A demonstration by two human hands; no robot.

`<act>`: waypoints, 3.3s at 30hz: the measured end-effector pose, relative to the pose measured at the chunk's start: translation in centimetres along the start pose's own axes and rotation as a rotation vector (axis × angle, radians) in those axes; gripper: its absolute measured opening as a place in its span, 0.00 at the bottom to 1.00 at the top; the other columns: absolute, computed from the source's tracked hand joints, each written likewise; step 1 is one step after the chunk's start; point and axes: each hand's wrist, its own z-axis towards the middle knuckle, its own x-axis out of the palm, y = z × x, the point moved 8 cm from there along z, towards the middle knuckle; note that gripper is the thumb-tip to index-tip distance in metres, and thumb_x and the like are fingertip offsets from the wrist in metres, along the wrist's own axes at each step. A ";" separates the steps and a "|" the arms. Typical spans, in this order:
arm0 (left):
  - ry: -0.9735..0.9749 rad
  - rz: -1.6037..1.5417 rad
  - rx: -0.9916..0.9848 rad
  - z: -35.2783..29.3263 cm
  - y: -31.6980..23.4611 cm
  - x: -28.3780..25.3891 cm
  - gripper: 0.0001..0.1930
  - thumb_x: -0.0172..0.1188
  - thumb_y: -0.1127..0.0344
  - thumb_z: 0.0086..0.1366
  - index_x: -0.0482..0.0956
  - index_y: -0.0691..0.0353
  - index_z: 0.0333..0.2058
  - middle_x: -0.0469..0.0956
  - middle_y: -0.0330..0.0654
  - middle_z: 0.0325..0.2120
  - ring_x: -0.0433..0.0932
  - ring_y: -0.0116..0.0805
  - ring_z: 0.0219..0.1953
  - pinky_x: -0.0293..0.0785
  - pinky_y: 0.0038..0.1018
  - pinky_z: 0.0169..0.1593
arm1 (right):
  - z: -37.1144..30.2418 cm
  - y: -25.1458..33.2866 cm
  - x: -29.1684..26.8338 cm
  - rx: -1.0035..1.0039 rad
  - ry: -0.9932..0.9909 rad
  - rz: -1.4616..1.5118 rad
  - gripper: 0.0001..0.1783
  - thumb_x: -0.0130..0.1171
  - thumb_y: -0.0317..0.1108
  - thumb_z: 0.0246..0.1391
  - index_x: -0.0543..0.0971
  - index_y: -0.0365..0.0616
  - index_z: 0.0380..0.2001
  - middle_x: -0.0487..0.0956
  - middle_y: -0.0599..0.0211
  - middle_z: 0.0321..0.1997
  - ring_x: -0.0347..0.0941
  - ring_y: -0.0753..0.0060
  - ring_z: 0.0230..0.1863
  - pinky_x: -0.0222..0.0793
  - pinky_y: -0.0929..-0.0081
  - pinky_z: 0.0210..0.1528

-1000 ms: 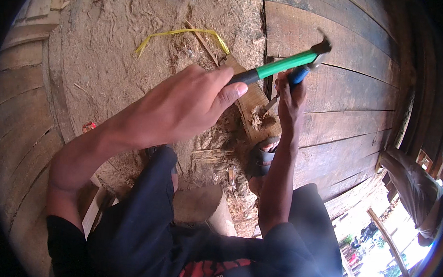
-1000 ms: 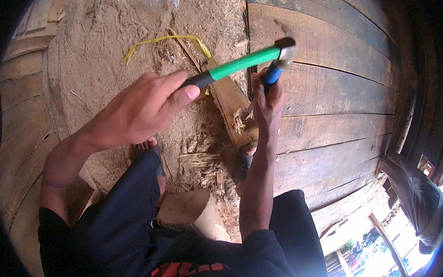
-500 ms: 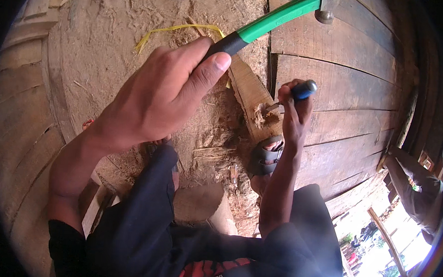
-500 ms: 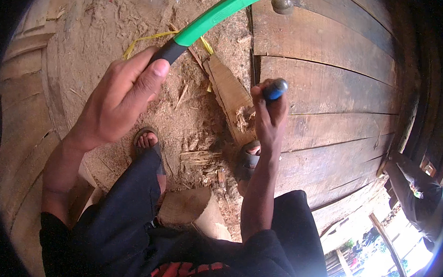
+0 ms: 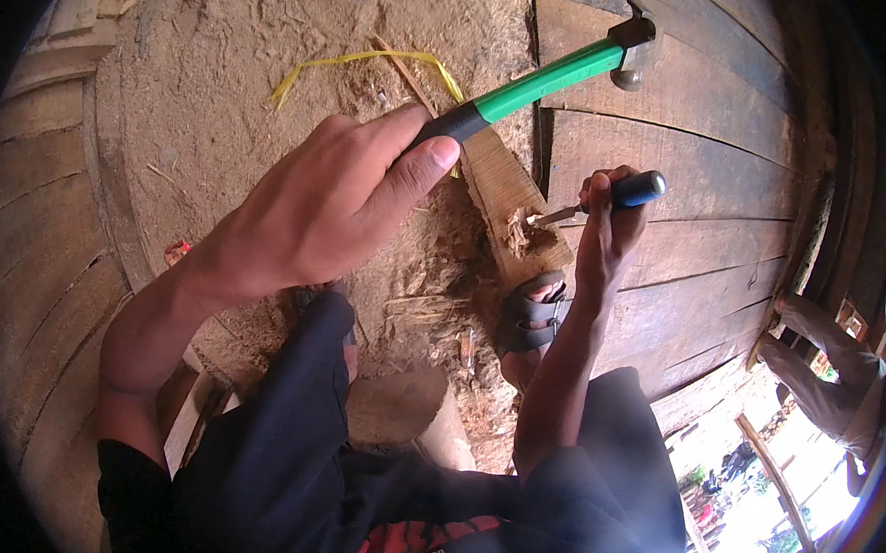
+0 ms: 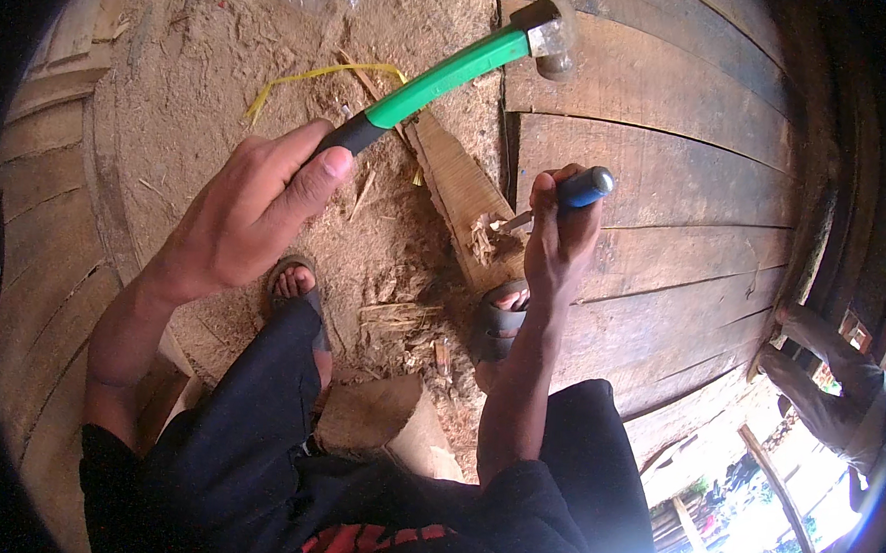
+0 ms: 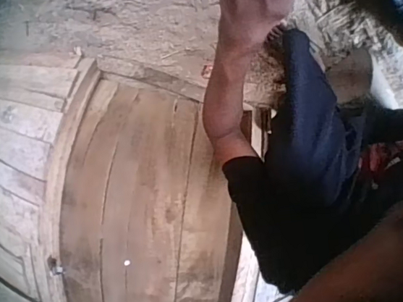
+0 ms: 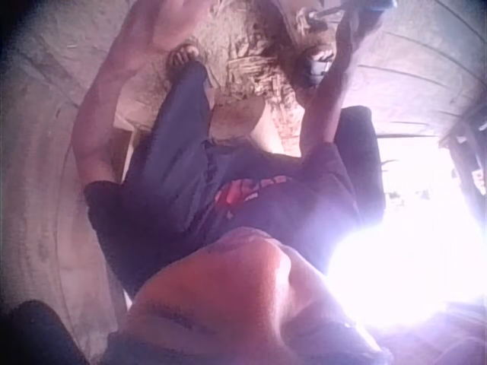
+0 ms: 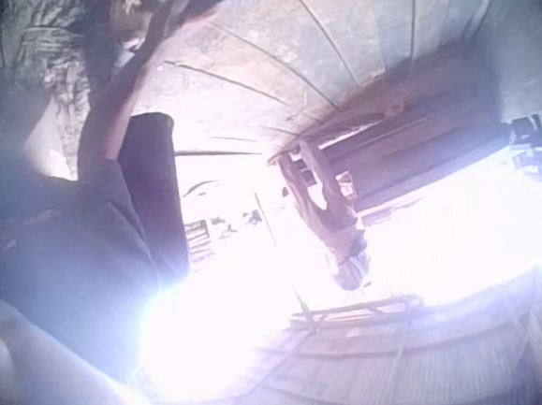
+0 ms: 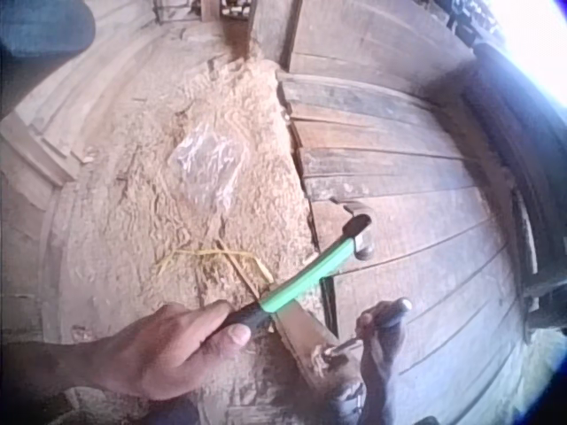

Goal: The person sits on a wooden floor and uses a hammer and chisel to carve a small piece of wood. They repeatedly strike the chisel to remove wood shavings and shape the material.

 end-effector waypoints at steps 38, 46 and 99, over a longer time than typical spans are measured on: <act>0.023 0.009 -0.048 0.3 0.7 -0.2 0.25 0.42 0.44 0.75 0.71 0.63 0.33 0.61 0.31 0.13 0.59 0.21 0.16 0.56 0.29 0.20 | 0.0 1.1 -1.1 -0.092 -0.086 0.093 0.11 0.60 0.36 0.64 0.70 0.43 0.37 0.71 0.73 0.29 0.64 0.81 0.31 0.62 0.81 0.36; 0.058 -0.005 -0.107 0.5 0.7 -0.7 0.25 0.43 0.45 0.75 0.71 0.63 0.32 0.62 0.32 0.12 0.59 0.21 0.15 0.56 0.28 0.20 | 0.0 0.5 -0.6 -0.065 -0.068 -0.008 0.11 0.60 0.36 0.64 0.70 0.43 0.36 0.70 0.74 0.30 0.63 0.82 0.32 0.62 0.82 0.36; 0.198 0.145 0.102 0.5 -4.0 2.6 0.19 0.50 0.55 0.74 0.74 0.70 0.41 0.63 0.38 0.14 0.63 0.31 0.17 0.63 0.33 0.27 | 0.4 -0.5 0.5 -0.029 -0.043 -0.059 0.08 0.61 0.30 0.61 0.71 0.43 0.34 0.67 0.77 0.28 0.59 0.84 0.30 0.58 0.82 0.33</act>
